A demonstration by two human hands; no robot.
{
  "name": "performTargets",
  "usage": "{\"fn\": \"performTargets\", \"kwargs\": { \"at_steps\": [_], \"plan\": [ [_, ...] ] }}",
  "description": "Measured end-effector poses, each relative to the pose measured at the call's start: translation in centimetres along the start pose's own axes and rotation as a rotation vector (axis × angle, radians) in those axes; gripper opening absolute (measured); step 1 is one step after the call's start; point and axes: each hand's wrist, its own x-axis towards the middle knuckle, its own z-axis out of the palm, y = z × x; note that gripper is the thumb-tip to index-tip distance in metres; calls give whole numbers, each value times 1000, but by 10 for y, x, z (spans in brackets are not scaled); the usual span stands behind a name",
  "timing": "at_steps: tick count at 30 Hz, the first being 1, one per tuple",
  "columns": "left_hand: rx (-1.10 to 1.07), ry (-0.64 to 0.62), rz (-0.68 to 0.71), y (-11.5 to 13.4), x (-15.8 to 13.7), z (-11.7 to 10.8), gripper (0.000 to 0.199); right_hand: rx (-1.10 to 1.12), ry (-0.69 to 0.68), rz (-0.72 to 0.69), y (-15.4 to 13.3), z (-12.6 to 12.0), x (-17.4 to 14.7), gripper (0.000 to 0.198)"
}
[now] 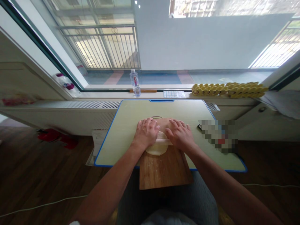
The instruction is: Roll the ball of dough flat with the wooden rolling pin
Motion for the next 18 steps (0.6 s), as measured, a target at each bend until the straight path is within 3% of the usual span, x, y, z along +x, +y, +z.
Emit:
{"fn": "performTargets", "kwargs": {
  "at_steps": [18],
  "plan": [
    [19, -57, -21, 7, -23, -2, 42, -22, -30, 18, -5, 1, -23, 62]
  ]
}}
